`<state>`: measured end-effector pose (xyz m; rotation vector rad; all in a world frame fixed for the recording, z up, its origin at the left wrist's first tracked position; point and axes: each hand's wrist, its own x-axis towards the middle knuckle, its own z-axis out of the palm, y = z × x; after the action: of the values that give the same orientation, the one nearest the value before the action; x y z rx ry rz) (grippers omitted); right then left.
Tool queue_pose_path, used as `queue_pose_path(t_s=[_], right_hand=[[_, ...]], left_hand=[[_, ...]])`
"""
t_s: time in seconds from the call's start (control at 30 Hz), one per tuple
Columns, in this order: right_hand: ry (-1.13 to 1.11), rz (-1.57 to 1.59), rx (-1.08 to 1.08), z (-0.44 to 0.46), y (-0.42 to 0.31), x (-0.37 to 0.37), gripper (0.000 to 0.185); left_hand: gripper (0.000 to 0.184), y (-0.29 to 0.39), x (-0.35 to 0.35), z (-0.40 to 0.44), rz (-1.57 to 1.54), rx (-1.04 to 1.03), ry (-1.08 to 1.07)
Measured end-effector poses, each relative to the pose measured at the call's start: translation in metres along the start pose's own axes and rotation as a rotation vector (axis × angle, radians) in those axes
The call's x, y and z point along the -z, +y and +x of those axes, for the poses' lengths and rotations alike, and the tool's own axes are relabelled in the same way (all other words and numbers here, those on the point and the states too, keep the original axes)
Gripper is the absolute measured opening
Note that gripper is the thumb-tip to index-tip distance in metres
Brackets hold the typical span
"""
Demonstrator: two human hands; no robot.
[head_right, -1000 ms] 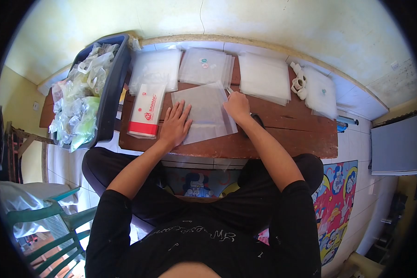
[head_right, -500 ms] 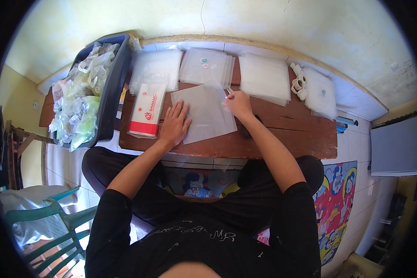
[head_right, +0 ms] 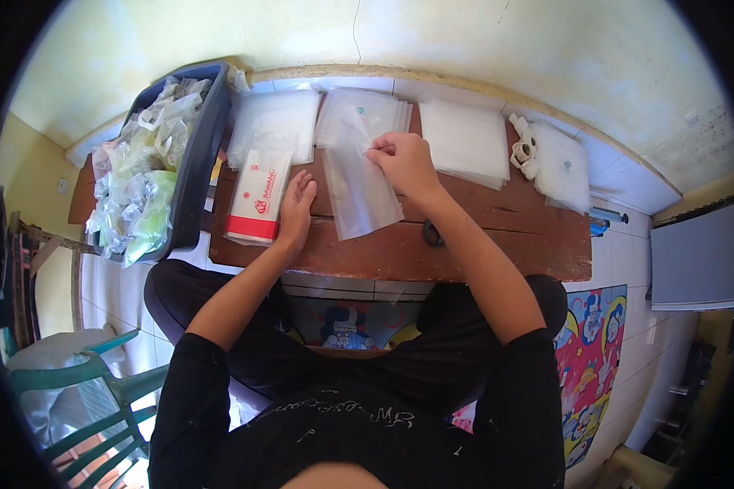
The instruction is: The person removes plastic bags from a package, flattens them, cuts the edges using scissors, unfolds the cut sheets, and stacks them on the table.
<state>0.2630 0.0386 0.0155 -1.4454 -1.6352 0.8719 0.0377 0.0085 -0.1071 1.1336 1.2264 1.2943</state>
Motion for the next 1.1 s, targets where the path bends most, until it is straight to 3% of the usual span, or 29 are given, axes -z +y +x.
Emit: queue_pose_path(t_s=[0.27,0.37,0.47,0.6,0.87,1.1], right_hand=[[-0.166,0.29,0.051,-0.006,-0.046,-0.003,0.013],[-0.191,0.384,0.06,0.001,-0.035,-0.002,0.012],[-0.145,0.51,-0.012,0.005,-0.025,0.004,0.011],[-0.116,0.597,-0.096,0.006,-0.021,0.008,0.011],[-0.199,0.531,-0.036,-0.007,-0.052,-0.002,0.01],[-0.241,0.61,-0.001,-0.007,-0.06,0.003,0.012]], left_hand=[[0.066,0.021,-0.004,-0.001,-0.685,0.575,-0.303],[0.06,0.015,0.009,0.009,-0.727,0.539,-0.432],[0.051,0.027,0.013,0.015,-0.639,0.422,-0.342],[0.047,0.031,0.02,0.02,-0.67,0.438,-0.358],[0.078,0.011,0.012,0.015,-0.724,0.574,-0.628],[0.073,0.027,0.011,0.005,-0.897,0.502,-0.813]])
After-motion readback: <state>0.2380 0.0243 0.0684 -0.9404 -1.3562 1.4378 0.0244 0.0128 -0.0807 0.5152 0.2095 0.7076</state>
